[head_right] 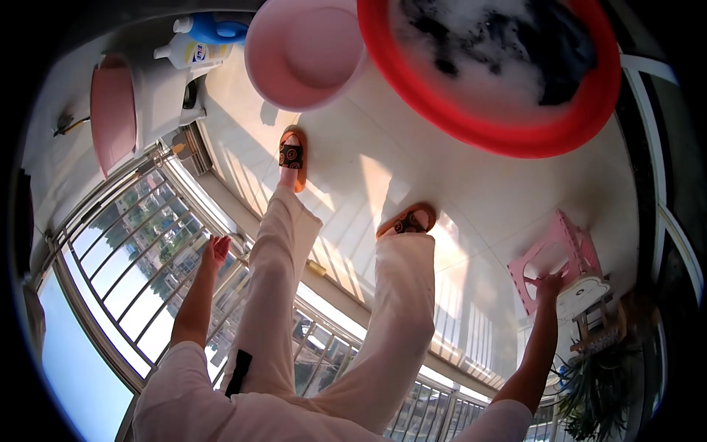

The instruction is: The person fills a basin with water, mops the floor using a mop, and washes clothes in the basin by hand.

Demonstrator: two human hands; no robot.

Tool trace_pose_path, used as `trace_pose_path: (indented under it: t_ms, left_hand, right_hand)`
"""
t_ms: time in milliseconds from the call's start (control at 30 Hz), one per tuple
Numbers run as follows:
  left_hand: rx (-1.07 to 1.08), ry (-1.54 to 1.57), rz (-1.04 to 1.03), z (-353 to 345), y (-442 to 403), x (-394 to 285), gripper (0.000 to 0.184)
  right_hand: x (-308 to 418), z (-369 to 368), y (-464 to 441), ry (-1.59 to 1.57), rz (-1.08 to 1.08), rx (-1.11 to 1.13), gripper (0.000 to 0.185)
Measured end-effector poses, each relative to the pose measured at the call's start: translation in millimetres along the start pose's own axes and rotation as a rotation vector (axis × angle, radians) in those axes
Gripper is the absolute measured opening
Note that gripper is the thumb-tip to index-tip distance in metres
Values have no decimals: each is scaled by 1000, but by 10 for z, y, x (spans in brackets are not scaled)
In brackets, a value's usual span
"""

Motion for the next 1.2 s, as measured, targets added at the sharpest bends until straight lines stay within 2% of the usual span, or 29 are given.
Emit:
trace_pose_path:
  t_ms: [33,100,133,200,333,367,467,500,533,600,667,733,867,900,967,1033,1100,1200]
  left_hand:
    - [23,-84,-23,10,61,20,30]
    - [79,-249,-71,-45,192,51,29]
    - [133,-367,-133,-187,307,94,28]
    - [205,-580,-226,-728,796,167,26]
    - [688,-819,-451,-1552,1668,511,31]
    - [844,-797,-510,-1676,1835,690,33]
    - [1077,-1002,-573,-1822,2591,1053,40]
    - [1123,-1046,-653,-1830,2911,1058,44]
    - [1169,-1087,-740,-1820,3221,1021,47]
    - [1257,-1127,-976,-1722,3619,950,56]
    - [1365,-1004,-1193,-1631,3972,669,62]
    - [1381,-1153,-1288,-1464,4100,394,75]
    - [1195,-1280,-1366,-1118,3909,-246,79]
    - [1130,-1313,-1384,-1028,3792,-412,79]
    - [1003,-1222,-1404,-853,3455,-639,75]
    - [907,-1098,-1435,-690,3112,-937,71]
    - [790,-1021,-1382,-539,2781,-1230,69]
    - [675,-940,-1337,-233,2290,-1474,62]
  right_hand:
    - [5,115,76,-1,-12,-62,21]
    - [72,618,290,1,134,33,16]
    - [75,829,379,40,262,52,20]
    - [141,1182,614,-55,300,-22,19]
    - [293,1817,1087,-308,401,-158,27]
    - [370,2037,1218,-422,410,-388,24]
    - [636,3255,1724,-616,422,-356,28]
    - [753,3559,1871,-656,423,-476,28]
    - [844,3895,1994,-771,458,-426,27]
    - [1060,4514,2200,-833,489,-472,26]
    - [1317,5058,2349,-878,509,-455,25]
    - [1623,5583,2419,-935,521,-438,20]
    - [2336,6571,2415,-1029,566,-367,14]
    - [2529,6744,2370,-1006,626,-419,15]
    - [2925,7040,2312,-959,759,-503,17]
    - [3340,7431,2364,-861,795,-389,14]
    - [3761,7829,2438,-783,827,-271,14]
    - [4423,8112,2321,-767,895,-278,14]
Point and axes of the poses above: each hand's wrist, its own y-axis away from the middle knuckle, its own z-axis out of the back of the hand, x = y × z, the point moved 1 cm from there along -y, towards the middle knuckle, and after that the axes turned 3 degrees about -x, right-handed, at the moved point
